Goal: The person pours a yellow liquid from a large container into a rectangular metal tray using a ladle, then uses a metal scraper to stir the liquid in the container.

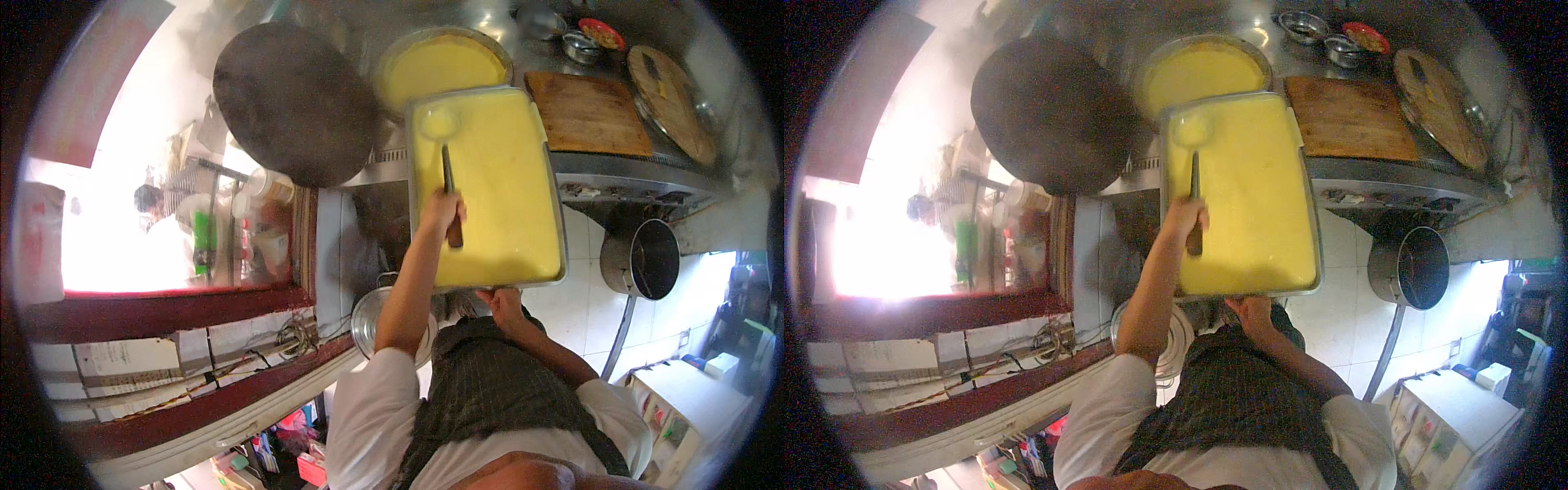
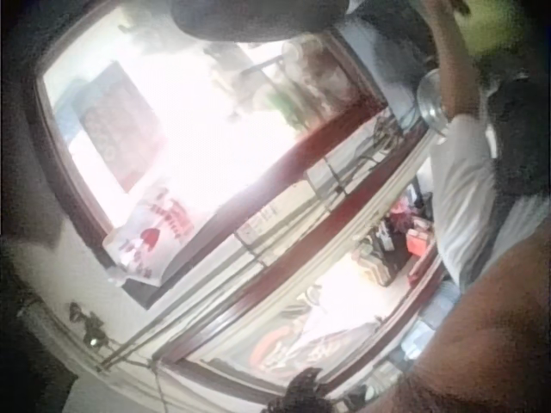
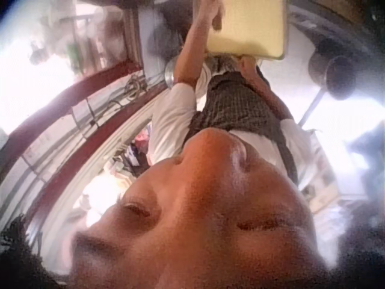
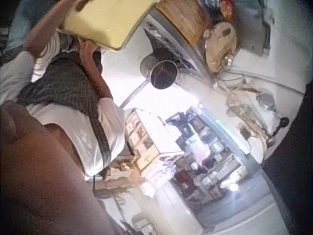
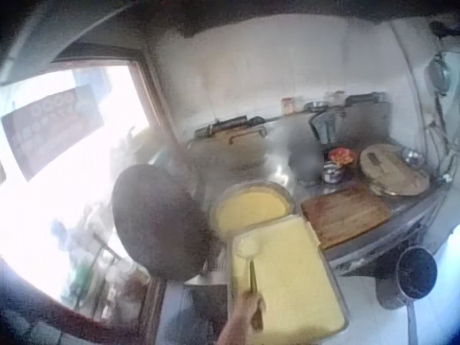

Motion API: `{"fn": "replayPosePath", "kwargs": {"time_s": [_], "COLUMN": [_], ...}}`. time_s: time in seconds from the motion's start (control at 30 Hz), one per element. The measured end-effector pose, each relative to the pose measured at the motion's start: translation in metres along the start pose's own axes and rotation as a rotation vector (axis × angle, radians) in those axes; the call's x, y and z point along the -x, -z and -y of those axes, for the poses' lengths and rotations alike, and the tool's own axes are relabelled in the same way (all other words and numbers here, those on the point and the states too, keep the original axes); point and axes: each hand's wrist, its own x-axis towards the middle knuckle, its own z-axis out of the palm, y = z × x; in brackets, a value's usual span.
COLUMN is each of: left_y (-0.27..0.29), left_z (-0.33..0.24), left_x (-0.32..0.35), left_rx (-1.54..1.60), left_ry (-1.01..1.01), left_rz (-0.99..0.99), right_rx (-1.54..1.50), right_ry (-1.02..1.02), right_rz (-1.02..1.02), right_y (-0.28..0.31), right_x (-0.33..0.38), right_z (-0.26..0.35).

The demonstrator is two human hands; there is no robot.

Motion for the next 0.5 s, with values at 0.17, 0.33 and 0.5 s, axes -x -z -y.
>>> {"fn": "replayPosePath", "kwargs": {"time_s": [0.17,0.33,0.5], "left_y": [-0.015,-0.008,-0.046], "left_z": [0.054,0.030,-0.016], "left_x": [0.136,0.051,-0.042], "left_rx": [0.117,-0.066,0.379], "left_ry": [-0.129,-0.291,-0.178], "left_rz": [0.072,0.135,-0.063], "right_rx": [0.968,1.401,0.248], "right_ry": [0.426,0.710,0.176], "right_rz": [0.006,0.213,0.177], "right_y": [0.013,0.006,0.031], "right_x": [-0.007,0.002,-0.015], "right_z": [0.005,0.018,-0.012]}}
